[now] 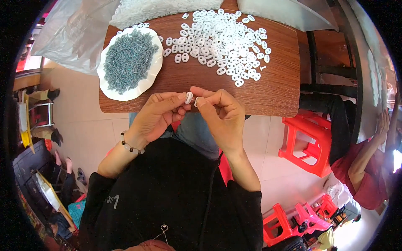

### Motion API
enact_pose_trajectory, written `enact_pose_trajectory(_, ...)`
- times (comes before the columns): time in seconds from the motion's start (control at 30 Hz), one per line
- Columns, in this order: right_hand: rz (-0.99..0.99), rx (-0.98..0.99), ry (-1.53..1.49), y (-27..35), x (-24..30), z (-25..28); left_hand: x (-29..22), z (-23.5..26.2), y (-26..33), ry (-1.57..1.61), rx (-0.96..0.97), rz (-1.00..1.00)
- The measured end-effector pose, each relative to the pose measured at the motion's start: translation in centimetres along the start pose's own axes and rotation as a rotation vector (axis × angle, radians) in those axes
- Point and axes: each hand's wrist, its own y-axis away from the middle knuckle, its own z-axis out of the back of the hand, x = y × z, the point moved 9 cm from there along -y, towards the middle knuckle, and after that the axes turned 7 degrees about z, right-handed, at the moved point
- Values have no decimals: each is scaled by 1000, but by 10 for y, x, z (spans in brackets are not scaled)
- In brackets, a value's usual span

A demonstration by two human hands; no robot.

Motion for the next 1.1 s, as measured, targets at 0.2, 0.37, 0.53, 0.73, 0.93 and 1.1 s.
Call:
enact_pose_trajectory(0.2,48,3,40,-1,1,1,3,1,-1,8,-5,4)
enact_pose_trajectory(0.37,52,7,48,0,2,1,3,-1,-1,16,5,3)
enact_pose_trajectory(0.53,43,-2,84,0,3,1,3,0,0,-12,-19,-12)
enact_pose_trajectory(0.73,69,-16,139,3,2,-1,-4,-5,4,-145,-61,-131)
enact_pose_trajectory(0.93,47,23,104,5,0,-6,-9,-9,12,-241,-73,-164)
enact_pose_trajectory(1.1,-45,117,-114,5,-5,-10,-15,-14,20,-346,-55,-171)
